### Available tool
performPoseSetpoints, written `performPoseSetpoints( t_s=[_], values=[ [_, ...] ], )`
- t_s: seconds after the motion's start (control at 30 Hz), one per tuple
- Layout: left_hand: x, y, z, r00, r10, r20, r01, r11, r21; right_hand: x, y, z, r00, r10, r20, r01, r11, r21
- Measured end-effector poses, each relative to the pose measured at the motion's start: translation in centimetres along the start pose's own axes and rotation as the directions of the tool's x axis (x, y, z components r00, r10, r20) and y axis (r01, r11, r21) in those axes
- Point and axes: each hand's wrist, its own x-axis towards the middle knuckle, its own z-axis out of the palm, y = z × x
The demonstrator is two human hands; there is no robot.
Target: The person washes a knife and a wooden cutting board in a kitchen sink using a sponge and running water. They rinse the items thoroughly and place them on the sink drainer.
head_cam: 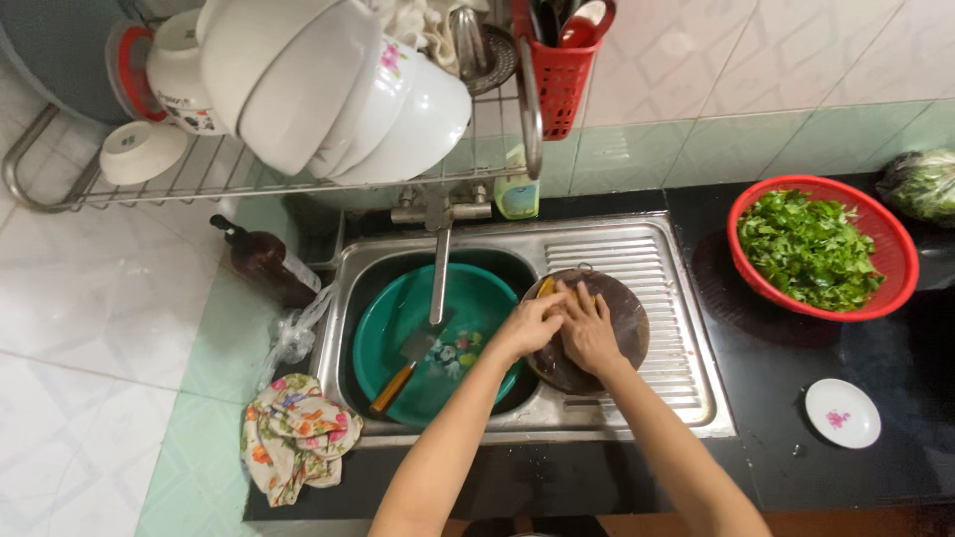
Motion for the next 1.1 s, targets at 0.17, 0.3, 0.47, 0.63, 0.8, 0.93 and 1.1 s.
performPoseSetpoints(
  t_s=[0.17,0.3,0.47,0.63,0.8,0.93,1.1],
  values=[
    [-3.5,1.2,-0.6,0.959,-0.276,-0.06,0.266,0.813,0.518,3.1,-1.8,1.4,0.971,0.14,-0.193,-0.141,0.99,0.009],
    [-5.4,1.3,0.4,0.936,-0.351,0.005,0.294,0.79,0.538,-1.2,-3.8,0.5,0.992,-0.1,-0.072,0.11,0.98,0.166],
    [-5.8,0.4,1.7,0.956,-0.292,-0.027,0.263,0.812,0.521,0.3,-0.6,-0.8,0.991,-0.122,-0.056,0.124,0.992,0.016],
    [-5.8,-0.1,1.8,0.953,-0.3,-0.034,0.267,0.788,0.555,2.9,4.6,-2.2,0.971,0.202,-0.13,-0.207,0.978,-0.031],
    [-5.1,0.7,1.8,0.947,-0.321,-0.015,0.266,0.757,0.597,-5.8,1.2,-2.3,0.994,0.056,-0.095,-0.079,0.962,-0.261],
    [-5.8,1.2,1.5,0.971,-0.238,-0.01,0.194,0.763,0.617,-11.6,-1.1,-2.6,0.997,-0.079,-0.011,0.08,0.993,0.091],
    [-5.8,1.2,1.6,0.972,-0.228,0.062,0.138,0.762,0.633,-7.9,3.8,-1.7,1.0,-0.002,-0.002,0.002,0.973,-0.231]
  ],
)
